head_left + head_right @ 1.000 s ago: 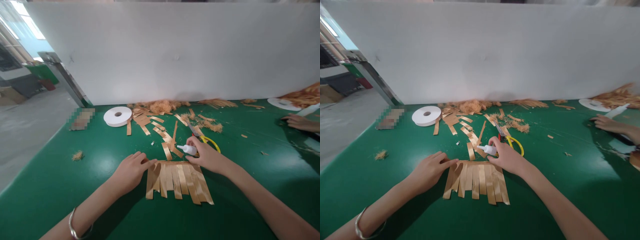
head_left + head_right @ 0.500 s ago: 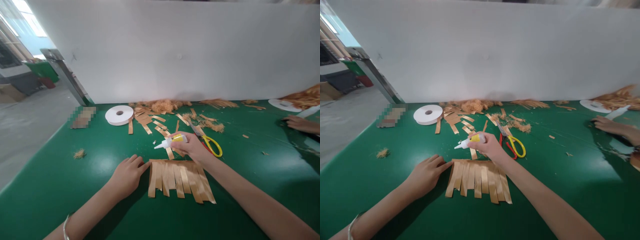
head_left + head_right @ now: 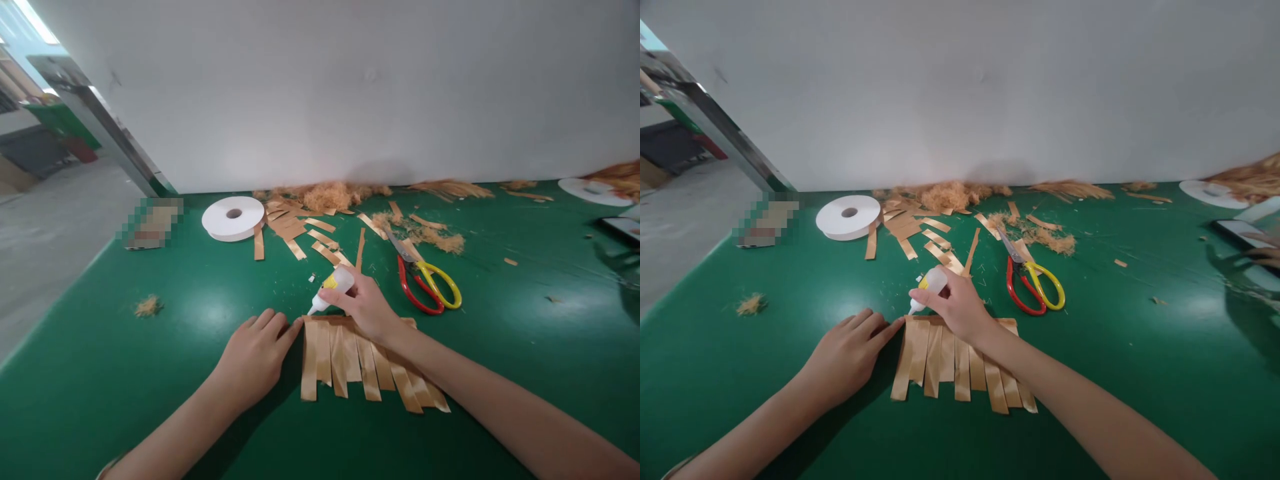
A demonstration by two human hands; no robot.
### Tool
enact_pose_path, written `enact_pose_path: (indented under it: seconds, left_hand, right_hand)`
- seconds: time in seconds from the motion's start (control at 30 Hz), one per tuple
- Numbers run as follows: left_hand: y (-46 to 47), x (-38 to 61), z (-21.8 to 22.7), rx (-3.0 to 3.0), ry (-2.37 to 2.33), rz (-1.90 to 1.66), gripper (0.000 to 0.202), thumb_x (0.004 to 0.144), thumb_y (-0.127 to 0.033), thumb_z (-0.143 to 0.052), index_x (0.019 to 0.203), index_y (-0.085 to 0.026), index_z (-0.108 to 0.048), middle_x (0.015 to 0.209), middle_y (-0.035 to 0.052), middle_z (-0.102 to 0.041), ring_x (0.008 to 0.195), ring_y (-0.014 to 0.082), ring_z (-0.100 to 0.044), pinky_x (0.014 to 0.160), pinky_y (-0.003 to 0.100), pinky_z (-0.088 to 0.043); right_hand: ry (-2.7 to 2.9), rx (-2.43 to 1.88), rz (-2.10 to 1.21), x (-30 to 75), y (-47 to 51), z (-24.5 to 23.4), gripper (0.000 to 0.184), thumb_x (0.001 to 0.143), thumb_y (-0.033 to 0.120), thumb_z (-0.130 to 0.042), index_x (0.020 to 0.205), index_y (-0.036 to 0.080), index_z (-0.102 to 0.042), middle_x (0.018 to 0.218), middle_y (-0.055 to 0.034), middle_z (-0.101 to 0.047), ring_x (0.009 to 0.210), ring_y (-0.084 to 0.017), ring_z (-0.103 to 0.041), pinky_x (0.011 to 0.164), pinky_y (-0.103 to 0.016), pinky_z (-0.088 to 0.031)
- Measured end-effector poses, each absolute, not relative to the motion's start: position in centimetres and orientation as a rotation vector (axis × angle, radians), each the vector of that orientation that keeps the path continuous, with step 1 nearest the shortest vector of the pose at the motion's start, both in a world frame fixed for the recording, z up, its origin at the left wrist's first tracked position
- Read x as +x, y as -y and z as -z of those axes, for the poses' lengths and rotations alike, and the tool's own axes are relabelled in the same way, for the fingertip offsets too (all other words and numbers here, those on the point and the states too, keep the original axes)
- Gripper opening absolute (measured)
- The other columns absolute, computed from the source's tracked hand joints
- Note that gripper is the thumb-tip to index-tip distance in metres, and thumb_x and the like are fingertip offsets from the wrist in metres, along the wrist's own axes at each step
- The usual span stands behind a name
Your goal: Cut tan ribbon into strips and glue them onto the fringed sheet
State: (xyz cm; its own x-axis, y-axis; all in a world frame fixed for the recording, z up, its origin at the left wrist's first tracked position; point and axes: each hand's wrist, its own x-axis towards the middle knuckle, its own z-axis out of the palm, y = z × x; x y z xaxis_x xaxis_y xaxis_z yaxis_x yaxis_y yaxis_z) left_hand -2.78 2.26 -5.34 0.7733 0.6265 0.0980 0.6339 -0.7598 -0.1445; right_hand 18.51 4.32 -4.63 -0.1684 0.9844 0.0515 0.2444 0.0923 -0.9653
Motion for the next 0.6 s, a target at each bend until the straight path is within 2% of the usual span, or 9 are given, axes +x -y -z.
enact_pose_path:
  seconds: [0.6]
  left_hand:
    - [-1.99, -2.63, 5.4, -2.735, 0.899, 0.128, 0.04, 0.081, -0.003, -0.036, 0.116, -0.007, -0.055, 0.079, 0.0096, -0.056, 0.074, 0.0228, -0.052, 0.057, 0.034, -0.043]
  right_hand:
    - [1.609, -1.285, -1.028, 17.99, -4.18, 4.97, 0.033, 0.076, 0.046, -0.061, 0.066, 0.02, -0.045, 0.059, 0.0045, -0.044, 0.053, -0.009, -0.039, 0.051, -0.024, -0.028]
